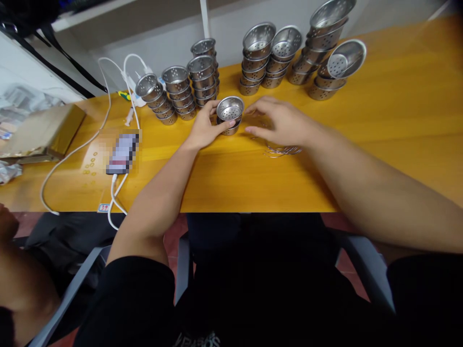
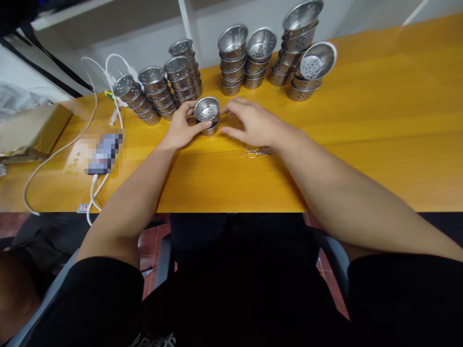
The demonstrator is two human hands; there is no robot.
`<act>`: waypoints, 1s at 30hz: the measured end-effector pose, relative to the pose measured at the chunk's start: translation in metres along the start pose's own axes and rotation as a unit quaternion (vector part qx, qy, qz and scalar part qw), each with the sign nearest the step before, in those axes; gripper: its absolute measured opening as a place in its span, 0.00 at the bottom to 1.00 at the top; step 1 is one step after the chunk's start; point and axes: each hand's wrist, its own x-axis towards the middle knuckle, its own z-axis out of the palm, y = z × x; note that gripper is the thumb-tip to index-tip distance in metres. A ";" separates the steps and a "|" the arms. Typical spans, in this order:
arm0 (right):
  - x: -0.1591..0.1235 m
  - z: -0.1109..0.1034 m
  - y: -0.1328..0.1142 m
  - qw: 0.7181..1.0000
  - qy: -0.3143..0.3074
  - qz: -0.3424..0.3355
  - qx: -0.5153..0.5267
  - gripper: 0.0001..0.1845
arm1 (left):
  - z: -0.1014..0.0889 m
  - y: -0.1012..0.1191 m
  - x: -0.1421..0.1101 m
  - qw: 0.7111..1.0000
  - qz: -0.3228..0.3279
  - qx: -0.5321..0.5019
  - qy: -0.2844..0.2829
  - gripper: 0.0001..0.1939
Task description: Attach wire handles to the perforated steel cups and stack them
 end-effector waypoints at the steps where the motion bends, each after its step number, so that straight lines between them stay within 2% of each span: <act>1: 0.000 0.003 -0.004 1.000 0.004 -0.010 0.004 0.44 | -0.001 0.004 -0.001 1.000 -0.001 0.014 0.009 0.53; 5: -0.001 0.006 -0.015 1.000 0.006 0.010 0.026 0.41 | -0.003 0.011 -0.004 0.999 -0.008 0.036 0.023 0.54; 9: -0.003 0.004 -0.016 0.997 -0.002 0.050 0.053 0.42 | -0.001 0.013 -0.007 0.999 -0.033 -0.009 -0.023 0.61; 15: 0.001 0.010 0.002 0.999 0.031 -0.003 0.032 0.36 | 0.001 0.015 -0.007 0.998 -0.031 -0.025 -0.047 0.63; 22: 0.001 0.009 -0.002 0.998 0.029 0.033 0.037 0.30 | 0.003 0.021 -0.010 0.996 -0.044 -0.032 -0.065 0.60; 25: 0.001 0.010 0.000 0.999 0.031 0.025 0.037 0.30 | 0.006 0.013 -0.010 0.996 -0.040 -0.039 -0.071 0.58; 30: 0.003 0.016 0.006 0.999 0.038 0.017 0.023 0.32 | 0.008 -0.018 -0.002 0.999 -0.015 -0.012 -0.049 0.58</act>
